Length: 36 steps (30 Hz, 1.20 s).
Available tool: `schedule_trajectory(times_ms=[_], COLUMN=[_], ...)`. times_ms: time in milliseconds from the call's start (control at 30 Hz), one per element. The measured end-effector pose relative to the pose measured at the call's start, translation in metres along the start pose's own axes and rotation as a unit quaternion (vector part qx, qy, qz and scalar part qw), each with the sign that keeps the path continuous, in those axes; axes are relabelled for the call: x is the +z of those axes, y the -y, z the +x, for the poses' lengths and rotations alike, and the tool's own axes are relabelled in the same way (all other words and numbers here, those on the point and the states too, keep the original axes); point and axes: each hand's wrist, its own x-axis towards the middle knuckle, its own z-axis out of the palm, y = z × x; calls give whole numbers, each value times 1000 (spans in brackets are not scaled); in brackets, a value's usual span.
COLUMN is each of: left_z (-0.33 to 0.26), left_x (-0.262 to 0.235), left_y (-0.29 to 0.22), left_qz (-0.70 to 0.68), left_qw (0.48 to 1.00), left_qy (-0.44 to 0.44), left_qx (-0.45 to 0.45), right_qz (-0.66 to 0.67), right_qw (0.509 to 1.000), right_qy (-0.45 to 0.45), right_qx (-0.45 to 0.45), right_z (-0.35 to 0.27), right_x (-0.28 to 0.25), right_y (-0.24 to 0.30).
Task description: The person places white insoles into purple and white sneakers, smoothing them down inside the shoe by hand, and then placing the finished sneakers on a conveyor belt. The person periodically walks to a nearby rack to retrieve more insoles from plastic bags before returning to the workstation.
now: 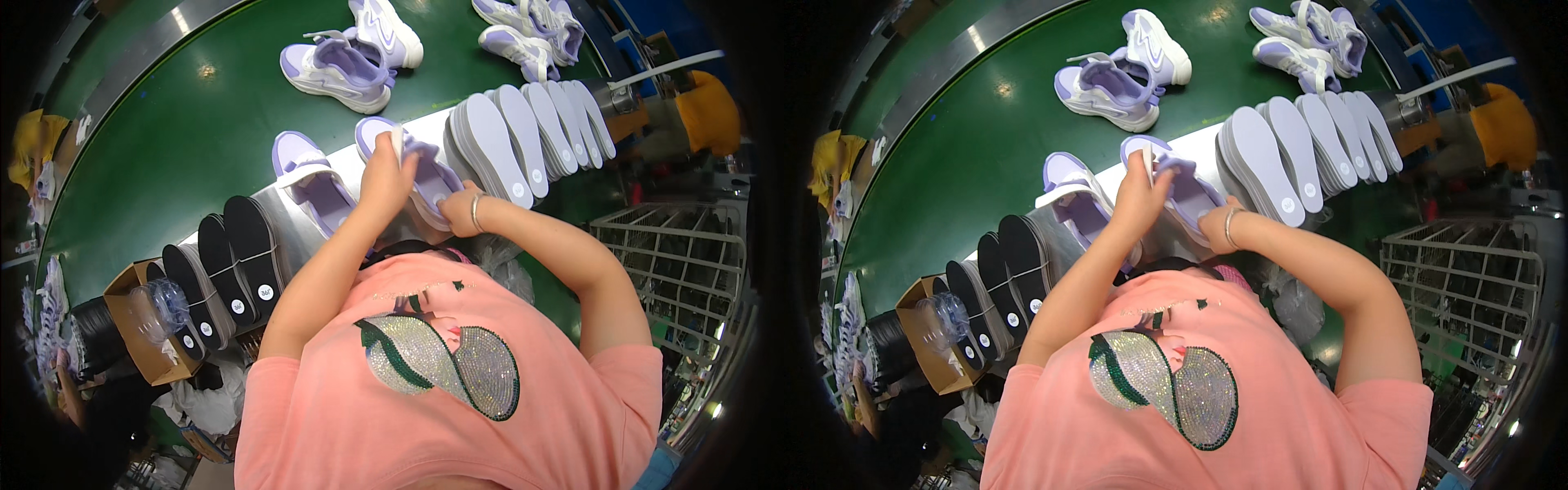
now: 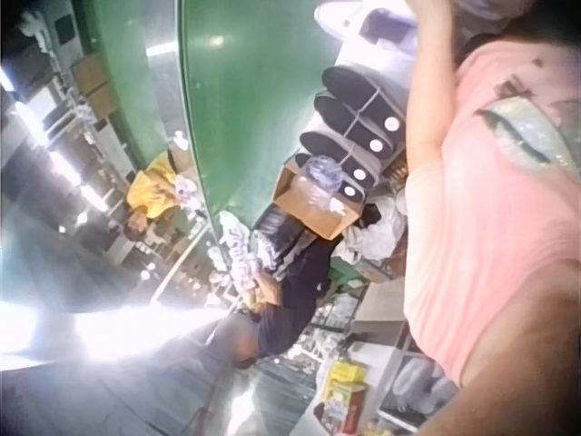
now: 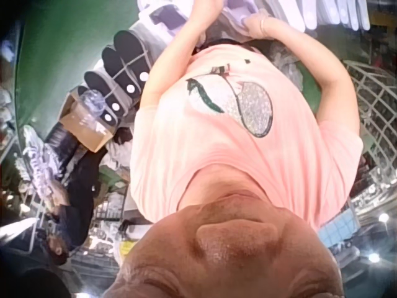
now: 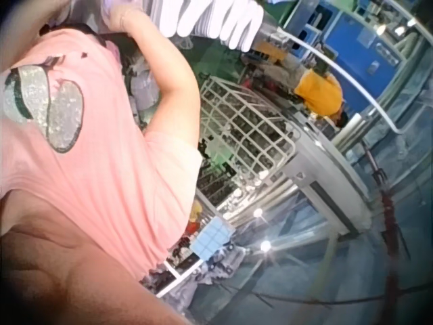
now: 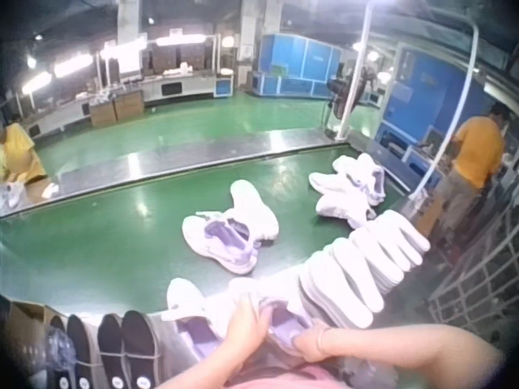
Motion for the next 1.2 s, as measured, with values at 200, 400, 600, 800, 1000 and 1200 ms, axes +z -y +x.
schedule_trajectory(times_ms=[200,400,600,800,1000,1200], left_z=[-53,-42,-12,74,128,115], left_x=[-71,-62,-75,-173,-224,-101], left_y=[-3,-14,21,58,95,56], left_qz=[130,244,203,249,374,114], left_qw=[991,950,967,949,878,991], left_qy=[9,103,-1,-154,-290,-65], left_qx=[-26,-164,-151,-116,-64,7], right_qz=[78,125,600,619,626,605], right_qw=[994,976,492,419,434,481], right_qy=[-71,-140,-152,-144,-137,-87], right_qx=[4,-110,-613,-648,-633,-629], right_z=[7,-28,-139,-165,-157,-134], right_x=[-1,-66,-118,-115,-120,-141], right_y=[40,71,64,46,27,8])
